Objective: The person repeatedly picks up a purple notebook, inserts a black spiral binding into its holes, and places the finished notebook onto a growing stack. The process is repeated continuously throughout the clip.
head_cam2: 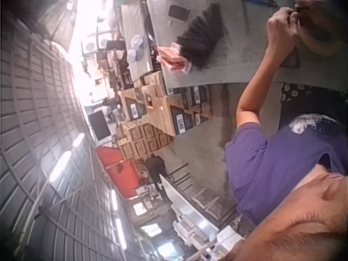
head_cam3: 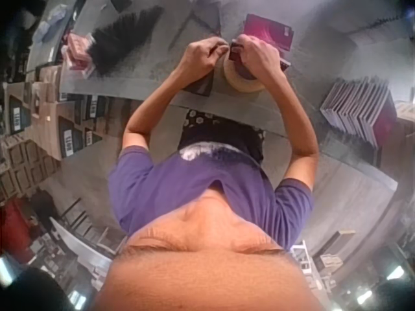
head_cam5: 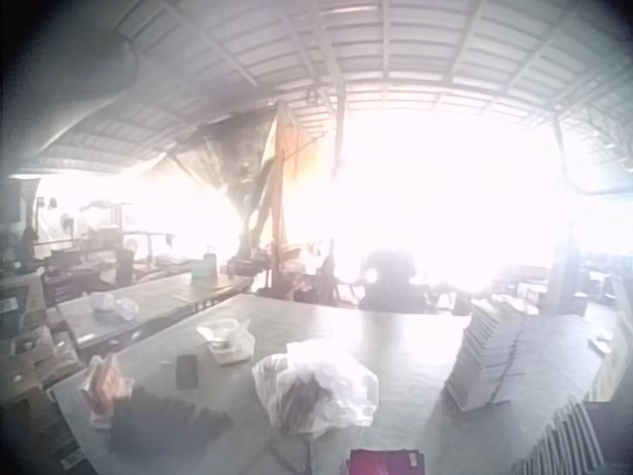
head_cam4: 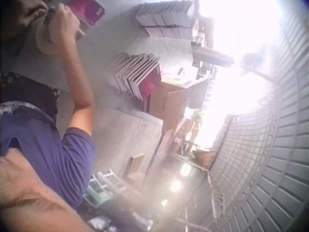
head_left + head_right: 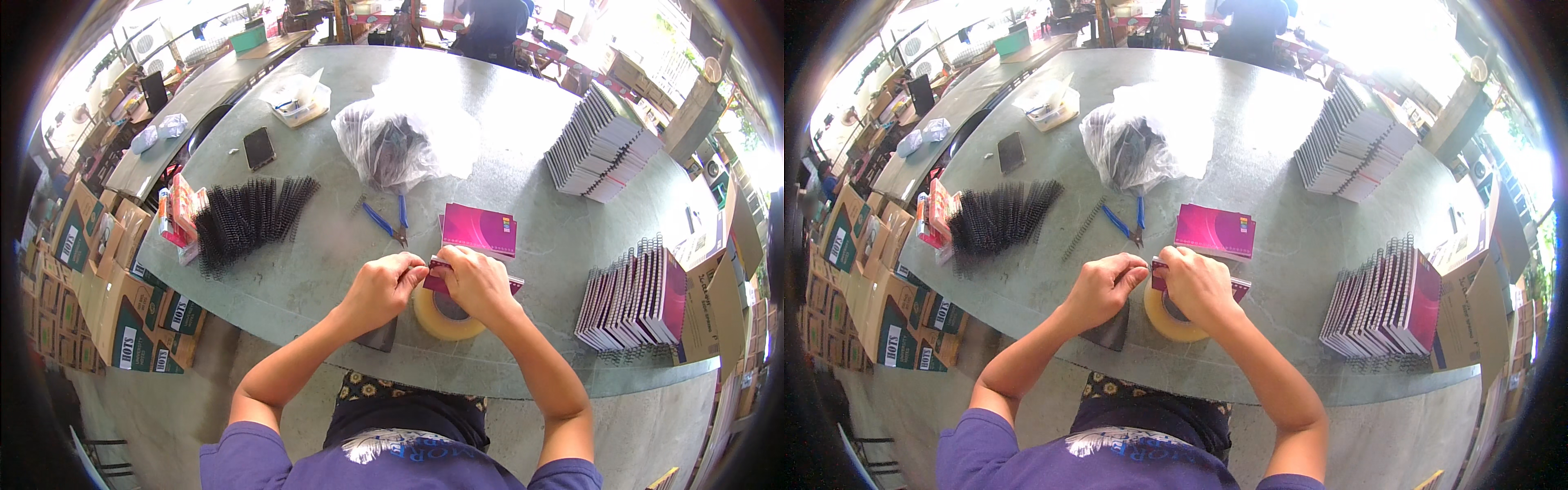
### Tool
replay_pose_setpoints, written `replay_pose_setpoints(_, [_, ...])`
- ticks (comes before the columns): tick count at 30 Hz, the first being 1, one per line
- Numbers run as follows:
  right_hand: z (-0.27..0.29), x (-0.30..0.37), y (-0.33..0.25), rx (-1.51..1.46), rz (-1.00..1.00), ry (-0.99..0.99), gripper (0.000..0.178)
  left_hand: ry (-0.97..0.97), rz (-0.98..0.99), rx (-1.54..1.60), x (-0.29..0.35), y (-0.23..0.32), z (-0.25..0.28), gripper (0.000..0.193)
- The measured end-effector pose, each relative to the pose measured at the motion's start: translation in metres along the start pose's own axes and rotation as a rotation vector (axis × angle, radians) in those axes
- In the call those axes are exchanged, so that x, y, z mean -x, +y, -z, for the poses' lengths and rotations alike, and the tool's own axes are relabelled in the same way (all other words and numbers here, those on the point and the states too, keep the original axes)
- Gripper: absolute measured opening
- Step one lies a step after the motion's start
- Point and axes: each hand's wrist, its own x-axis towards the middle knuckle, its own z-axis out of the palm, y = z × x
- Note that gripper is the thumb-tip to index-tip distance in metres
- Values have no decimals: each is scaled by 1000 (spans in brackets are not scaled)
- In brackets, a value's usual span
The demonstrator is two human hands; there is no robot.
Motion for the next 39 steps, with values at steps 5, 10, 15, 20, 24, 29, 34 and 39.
replay_pose_setpoints(5, [0, 1, 3, -46, 1, -29, 18, 20, 1, -34, -2, 3, 0, 19])
replay_pose_setpoints(10, [4, 2, -1, -50, 48, -54, 10, 38, 23, -101, -5, 3, -3, 19])
replay_pose_setpoints(15, [2, 3, 11, -15, 170, -21, 21, -110, 23, -57, -22, -6, 12, 20])
replay_pose_setpoints(20, [-8, 3, 8, -115, 181, 91, 26, -27, -75, -186, -18, -8, 11, 26])
replay_pose_setpoints(24, [-4, 2, 9, -100, 176, 118, 23, -121, -46, -155, -20, -8, 20, 22])
replay_pose_setpoints(29, [-8, -4, 2, -157, 201, 213, 18, -134, -122, -129, -24, -7, 24, 20])
replay_pose_setpoints(34, [-4, -5, 5, -315, 175, 134, 24, -288, 3, -230, -27, -16, 38, 22])
replay_pose_setpoints(39, [-6, -8, 4, -302, 151, 192, 29, -148, -166, -307, -30, -10, 29, 18])
